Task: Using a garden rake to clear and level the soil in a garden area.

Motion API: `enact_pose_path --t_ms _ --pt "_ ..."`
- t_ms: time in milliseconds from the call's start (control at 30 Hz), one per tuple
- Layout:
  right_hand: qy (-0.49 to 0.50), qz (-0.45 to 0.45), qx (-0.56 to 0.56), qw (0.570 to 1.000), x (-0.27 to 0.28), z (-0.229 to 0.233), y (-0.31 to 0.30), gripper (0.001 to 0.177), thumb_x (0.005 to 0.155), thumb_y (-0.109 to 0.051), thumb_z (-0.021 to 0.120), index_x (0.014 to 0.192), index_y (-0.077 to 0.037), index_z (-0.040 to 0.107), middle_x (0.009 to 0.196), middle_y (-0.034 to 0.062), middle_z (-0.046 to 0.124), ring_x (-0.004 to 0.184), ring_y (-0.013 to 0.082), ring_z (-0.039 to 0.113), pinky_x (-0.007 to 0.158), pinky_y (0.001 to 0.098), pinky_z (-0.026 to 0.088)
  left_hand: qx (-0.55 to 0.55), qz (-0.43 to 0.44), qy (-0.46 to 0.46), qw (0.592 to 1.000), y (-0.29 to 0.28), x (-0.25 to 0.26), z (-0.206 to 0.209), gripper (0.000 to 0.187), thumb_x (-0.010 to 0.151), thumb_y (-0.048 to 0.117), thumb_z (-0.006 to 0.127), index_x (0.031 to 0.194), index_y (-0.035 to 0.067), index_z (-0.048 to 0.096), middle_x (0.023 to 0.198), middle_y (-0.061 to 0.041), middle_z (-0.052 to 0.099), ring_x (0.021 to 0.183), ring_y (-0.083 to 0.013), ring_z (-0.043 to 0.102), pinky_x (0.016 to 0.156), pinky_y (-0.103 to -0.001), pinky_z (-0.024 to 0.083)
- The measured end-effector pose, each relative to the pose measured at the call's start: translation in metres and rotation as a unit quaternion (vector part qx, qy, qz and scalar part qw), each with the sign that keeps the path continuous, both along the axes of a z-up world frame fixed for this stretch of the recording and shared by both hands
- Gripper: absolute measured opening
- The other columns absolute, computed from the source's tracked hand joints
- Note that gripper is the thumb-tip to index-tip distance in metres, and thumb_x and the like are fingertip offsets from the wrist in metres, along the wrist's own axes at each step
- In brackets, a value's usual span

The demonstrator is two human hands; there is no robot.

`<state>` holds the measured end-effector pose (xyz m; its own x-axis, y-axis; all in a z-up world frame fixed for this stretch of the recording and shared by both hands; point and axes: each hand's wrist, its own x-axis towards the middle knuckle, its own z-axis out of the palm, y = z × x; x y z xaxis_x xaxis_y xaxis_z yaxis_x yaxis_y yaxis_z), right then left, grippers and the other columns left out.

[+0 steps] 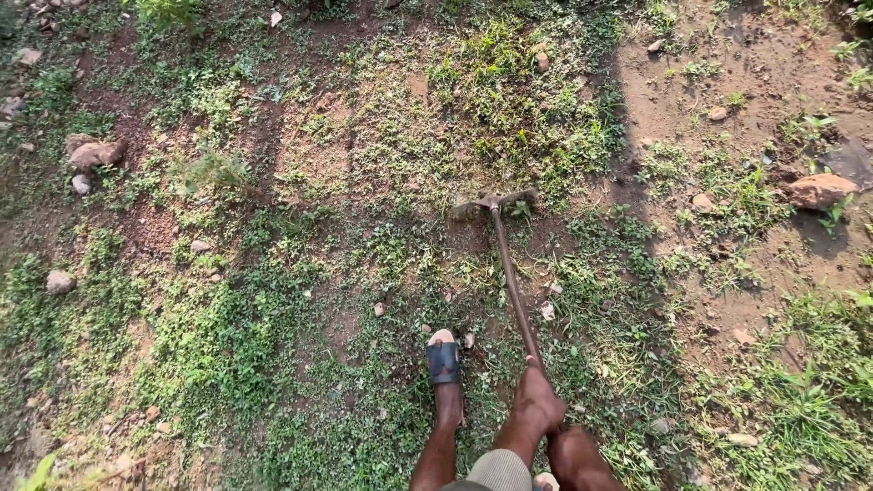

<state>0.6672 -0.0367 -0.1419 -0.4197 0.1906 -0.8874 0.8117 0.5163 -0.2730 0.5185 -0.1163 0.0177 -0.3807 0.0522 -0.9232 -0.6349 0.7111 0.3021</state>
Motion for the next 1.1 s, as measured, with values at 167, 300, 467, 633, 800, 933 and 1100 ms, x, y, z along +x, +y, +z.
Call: enact_pose_path --t_ms 167,300,467,633,800,933,1100 --pt "0.118 0.095 0.12 0.981 0.009 0.112 -0.007 0.029 0.086 -0.02 0.06 0.091 0.002 0.078 0.095 0.022 0.077 0.092 0.0363 0.077 0.086 0.0459 0.06 0.02 0.031 0.035 0.999 0.008 0.032 0.055 0.068 0.09 0.007 0.075 0.148 0.0 0.039 0.123 -0.019 0.065 0.103 -0.0291 0.071 0.081 -0.035 0.066" --pt "0.172 0.118 0.126 0.97 -0.018 0.163 -0.004 0.027 0.084 -0.019 0.06 0.092 0.001 0.077 0.096 0.024 0.076 0.096 0.0399 0.075 0.089 0.0486 0.059 0.022 0.012 0.141 0.99 0.018 0.029 0.023 0.058 0.084 0.01 0.082 0.133 -0.005 0.055 0.115 -0.02 0.07 0.097 -0.0279 0.073 0.08 -0.033 0.063" --pt "0.114 0.007 0.102 0.988 -0.088 0.227 -0.014 0.031 0.093 -0.019 0.058 0.094 0.006 0.074 0.099 0.0284 0.074 0.092 0.0424 0.075 0.085 0.053 0.058 0.04 0.074 0.119 0.989 0.01 -0.024 0.08 0.056 0.085 0.006 0.073 0.136 -0.001 0.052 0.11 -0.019 0.07 0.091 -0.0297 0.075 0.075 -0.035 0.069" --pt "0.15 0.04 0.083 0.984 -0.154 0.242 -0.023 0.029 0.094 -0.018 0.055 0.093 0.005 0.074 0.093 0.0255 0.075 0.086 0.0381 0.075 0.083 0.0511 0.058 0.033 0.07 0.199 0.977 0.0 -0.085 0.06 0.067 0.083 0.005 0.079 0.142 0.003 0.047 0.113 -0.016 0.069 0.098 -0.027 0.072 0.077 -0.033 0.061" --pt "0.141 0.044 0.057 0.987 -0.209 0.213 -0.045 0.03 0.1 -0.015 0.046 0.093 0.001 0.07 0.084 0.0149 0.073 0.07 0.0289 0.071 0.066 0.0467 0.063 0.014 0.096 0.195 0.976 -0.024 -0.136 0.063 0.082 0.087 0.008 0.077 0.153 0.005 0.03 0.108 -0.015 0.066 0.091 -0.0272 0.072 0.065 -0.034 0.064" --pt "0.09 0.053 0.057 0.993 -0.242 0.208 -0.07 0.033 0.102 -0.019 0.047 0.091 0.001 0.07 0.083 0.0121 0.07 0.068 0.025 0.066 0.067 0.046 0.06 0.023 0.135 0.191 0.972 -0.054 -0.165 0.045 0.067 0.086 0.005 0.074 0.145 0.002 0.043 0.094 -0.012 0.067 0.074 -0.0217 0.07 0.057 -0.031 0.063" --pt "0.076 0.085 0.037 0.993 -0.274 0.224 -0.109 0.035 0.102 -0.024 0.048 0.091 0.001 0.07 0.085 0.0134 0.072 0.073 0.0264 0.069 0.073 0.0465 0.058 -0.036 0.137 0.153 0.978 -0.095 -0.191 0.021 0.052 0.087 0.012 0.078 0.132 0.001 0.053 0.091 -0.01 0.064 0.071 -0.0197 0.067 0.056 -0.031 0.06"
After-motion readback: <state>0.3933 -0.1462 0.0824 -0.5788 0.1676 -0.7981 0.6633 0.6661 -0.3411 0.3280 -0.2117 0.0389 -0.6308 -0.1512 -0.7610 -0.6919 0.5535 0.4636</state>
